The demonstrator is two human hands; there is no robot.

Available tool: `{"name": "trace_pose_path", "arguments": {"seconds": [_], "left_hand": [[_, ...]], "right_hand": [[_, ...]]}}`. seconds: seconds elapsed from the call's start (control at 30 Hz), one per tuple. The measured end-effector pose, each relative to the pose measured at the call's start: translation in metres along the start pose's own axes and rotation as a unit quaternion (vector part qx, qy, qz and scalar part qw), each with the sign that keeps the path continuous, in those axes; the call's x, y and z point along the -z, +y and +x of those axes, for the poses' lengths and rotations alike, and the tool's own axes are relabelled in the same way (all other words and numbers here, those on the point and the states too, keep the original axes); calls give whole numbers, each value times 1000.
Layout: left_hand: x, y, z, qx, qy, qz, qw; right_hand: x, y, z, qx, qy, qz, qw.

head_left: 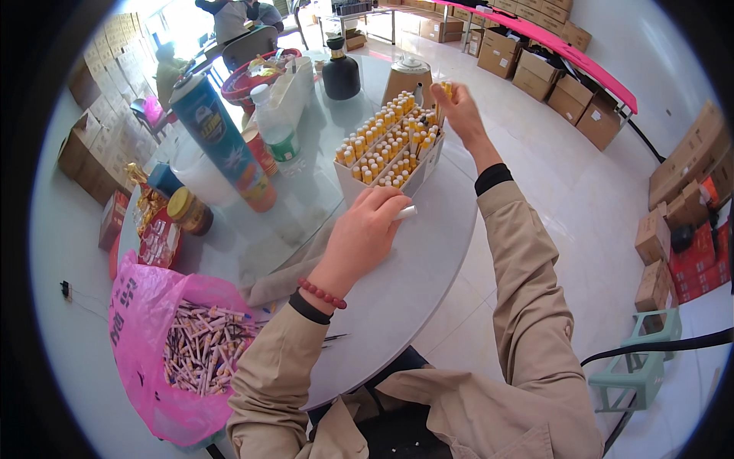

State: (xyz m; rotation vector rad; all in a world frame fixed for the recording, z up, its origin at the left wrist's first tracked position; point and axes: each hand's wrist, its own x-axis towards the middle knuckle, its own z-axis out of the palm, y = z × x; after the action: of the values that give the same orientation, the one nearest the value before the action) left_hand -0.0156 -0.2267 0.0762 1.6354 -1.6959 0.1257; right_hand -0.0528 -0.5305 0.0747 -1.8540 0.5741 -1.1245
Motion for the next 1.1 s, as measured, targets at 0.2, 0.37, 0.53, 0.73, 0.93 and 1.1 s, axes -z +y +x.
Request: {"name": "trace_pose_path", "arguments": {"seconds": [0.2,0.37,0.53,0.73,0.93,1.1], "left_hand": [[4,1,-8,4,1,9,1000],[10,4,-14,-6,-12,1,1000],[21,14,-30,2,-27,-9,1000],[38,22,-62,99,-42,-51,993],[52,32,-100,138,-34,-56,988],[70,32,-132,167,10,-47,985]], "right_hand": [[3,-13,11,148,-11,-17,989],[1,-21,9,108,-54,5,993],[8,-24,9,37,6,-136,990],[1,-26,-5,93,-26,-68,993],[-3,-25,-7,170,-42,-199,964],[6,-26,-1,137,-103,-186,968]]}}
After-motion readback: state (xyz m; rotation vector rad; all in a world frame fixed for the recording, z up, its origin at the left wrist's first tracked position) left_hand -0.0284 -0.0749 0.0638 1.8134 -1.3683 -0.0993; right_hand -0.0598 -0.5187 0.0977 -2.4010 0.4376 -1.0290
